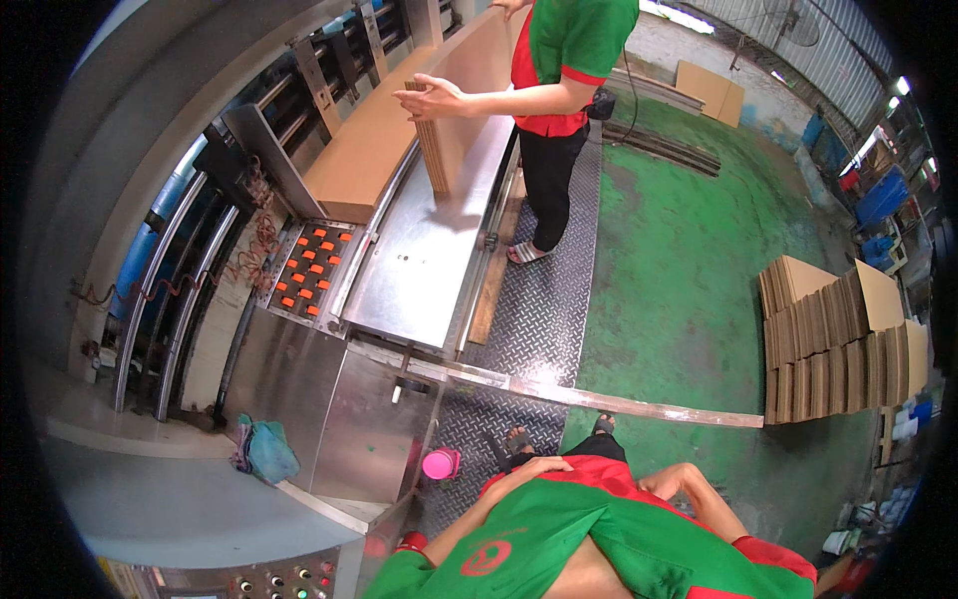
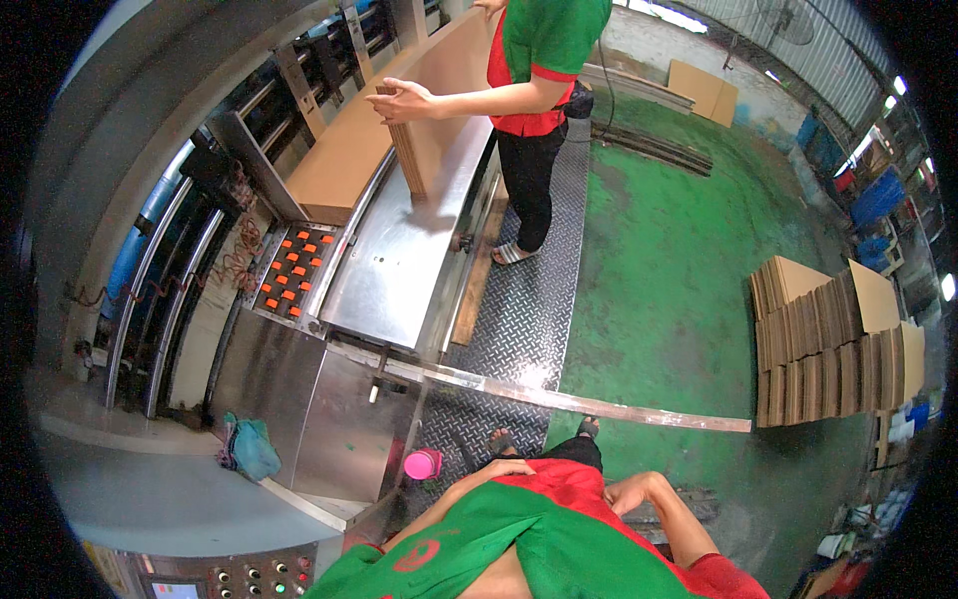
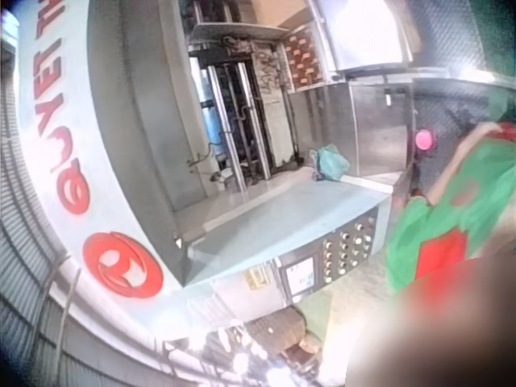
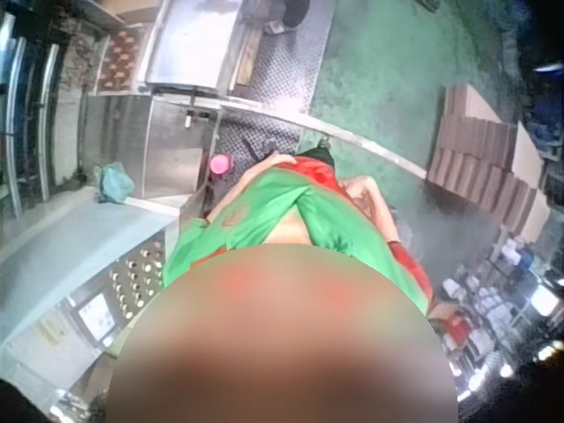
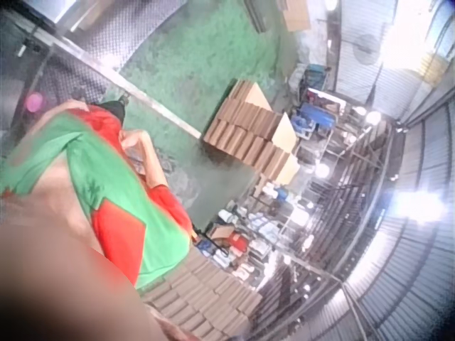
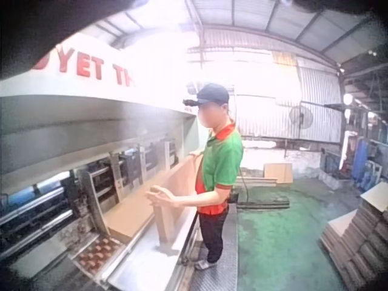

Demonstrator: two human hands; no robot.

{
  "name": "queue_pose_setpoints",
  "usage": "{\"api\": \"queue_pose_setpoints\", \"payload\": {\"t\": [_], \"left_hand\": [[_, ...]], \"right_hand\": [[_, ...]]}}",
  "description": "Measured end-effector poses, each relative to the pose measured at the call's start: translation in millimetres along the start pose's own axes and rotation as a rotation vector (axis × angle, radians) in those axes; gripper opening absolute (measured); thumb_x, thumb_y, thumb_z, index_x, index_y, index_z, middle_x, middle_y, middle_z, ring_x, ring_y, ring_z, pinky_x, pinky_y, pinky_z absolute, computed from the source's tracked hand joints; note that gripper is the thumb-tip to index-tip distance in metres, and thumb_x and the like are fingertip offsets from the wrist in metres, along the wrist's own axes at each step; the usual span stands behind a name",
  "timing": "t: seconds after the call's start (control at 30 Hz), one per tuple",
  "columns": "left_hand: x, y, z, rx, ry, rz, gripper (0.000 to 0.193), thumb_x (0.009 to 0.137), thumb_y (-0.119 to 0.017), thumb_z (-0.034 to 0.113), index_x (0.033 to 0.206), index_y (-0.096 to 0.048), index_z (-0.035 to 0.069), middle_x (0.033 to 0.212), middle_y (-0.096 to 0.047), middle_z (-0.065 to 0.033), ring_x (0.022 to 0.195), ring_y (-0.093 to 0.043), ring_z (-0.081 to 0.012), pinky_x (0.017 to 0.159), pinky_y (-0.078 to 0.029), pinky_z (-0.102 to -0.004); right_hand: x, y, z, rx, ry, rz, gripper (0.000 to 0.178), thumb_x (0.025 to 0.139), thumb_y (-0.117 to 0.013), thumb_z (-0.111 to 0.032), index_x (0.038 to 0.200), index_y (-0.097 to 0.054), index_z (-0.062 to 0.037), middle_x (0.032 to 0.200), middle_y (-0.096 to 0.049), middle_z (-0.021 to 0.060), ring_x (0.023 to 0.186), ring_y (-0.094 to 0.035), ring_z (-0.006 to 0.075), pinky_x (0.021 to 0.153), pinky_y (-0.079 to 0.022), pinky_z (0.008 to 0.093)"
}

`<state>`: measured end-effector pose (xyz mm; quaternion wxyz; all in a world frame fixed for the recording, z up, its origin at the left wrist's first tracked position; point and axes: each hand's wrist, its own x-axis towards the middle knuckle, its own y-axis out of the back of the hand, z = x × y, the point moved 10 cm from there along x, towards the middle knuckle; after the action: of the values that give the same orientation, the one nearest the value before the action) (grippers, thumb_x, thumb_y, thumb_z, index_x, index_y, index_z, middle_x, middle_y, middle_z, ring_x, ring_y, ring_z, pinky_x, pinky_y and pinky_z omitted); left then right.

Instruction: The person feeds large cardboard sheets into a machine, aligning them on the conveyor and guiding them through rollers. The person repeatedly picks up sheets, positions them, and ensures they move through the machine.

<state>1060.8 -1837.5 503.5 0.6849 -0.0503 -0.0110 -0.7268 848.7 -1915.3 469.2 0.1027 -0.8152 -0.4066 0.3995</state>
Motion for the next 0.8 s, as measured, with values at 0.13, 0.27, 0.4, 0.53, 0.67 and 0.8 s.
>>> {"api": "queue_pose_setpoints", "payload": {"t": [0.13,0.27,0.4,0.53,0.67,0.8], "left_hand": [[2.9,-8.5,-22.6,0.014,0.074,-0.088,0.049,0.086,-0.059,0.036,0.115,-0.063,-0.003,0.113,-0.063,-0.0138,0.110,-0.060,-0.0251,0.096,-0.043,-0.0341],[14.5,-9.0,-24.1,0.097,0.123,-0.110,0.046,0.080,-0.067,0.029,0.112,-0.065,-0.003,0.109,-0.065,-0.0144,0.104,-0.062,-0.0239,0.091,-0.046,-0.0343],[22.4,-11.5,-10.4,0.174,0.236,-0.187,0.036,0.080,-0.069,0.017,0.110,-0.067,-0.002,0.098,-0.070,-0.0123,0.092,-0.064,-0.0200,0.089,-0.048,-0.0322],[41.6,-11.2,14.5,0.105,0.187,-0.187,0.033,0.075,-0.069,0.018,0.100,-0.066,-0.004,0.084,-0.068,-0.0165,0.076,-0.065,-0.0196,0.070,-0.050,-0.0349],[55.9,-13.0,19.5,0.134,0.168,-0.218,0.031,0.075,-0.068,0.016,0.098,-0.065,-0.005,0.084,-0.069,-0.0181,0.076,-0.067,-0.0203,0.070,-0.051,-0.0349],[65.9,-17.0,18.3,0.116,0.187,-0.272,0.032,0.075,-0.068,0.016,0.100,-0.066,-0.005,0.088,-0.070,-0.0199,0.078,-0.069,-0.0233,0.071,-0.052,-0.0358]], "right_hand": [[2.8,8.2,16.2,0.002,-0.032,0.025,0.025,0.081,-0.071,-0.019,0.086,-0.071,0.0056,0.084,-0.073,0.0042,0.075,-0.065,0.0134,0.072,-0.052,0.0311],[1.4,3.6,13.5,0.040,-0.027,0.035,0.016,0.077,-0.069,-0.010,0.083,-0.071,0.0044,0.081,-0.073,0.0083,0.075,-0.069,0.0184,0.073,-0.055,0.0324],[2.1,-1.4,7.7,0.016,0.009,0.030,0.018,0.075,-0.070,-0.010,0.085,-0.072,0.0043,0.082,-0.074,0.0103,0.077,-0.070,0.0194,0.074,-0.055,0.0330],[3.1,-4.7,10.7,0.019,0.056,0.072,0.023,0.077,-0.072,-0.015,0.090,-0.071,0.0043,0.085,-0.074,0.0081,0.077,-0.069,0.0166,0.074,-0.054,0.0316],[-7.8,-6.6,6.8,0.016,0.088,0.164,0.029,0.079,-0.073,-0.023,0.091,-0.071,0.0032,0.087,-0.074,0.0049,0.078,-0.066,0.0124,0.075,-0.052,0.0312],[-31.0,-3.7,-17.9,0.014,0.130,0.247,0.039,0.078,-0.075,-0.034,0.087,-0.071,0.0030,0.085,-0.073,0.0039,0.072,-0.062,0.0119,0.068,-0.050,0.0341]]}}
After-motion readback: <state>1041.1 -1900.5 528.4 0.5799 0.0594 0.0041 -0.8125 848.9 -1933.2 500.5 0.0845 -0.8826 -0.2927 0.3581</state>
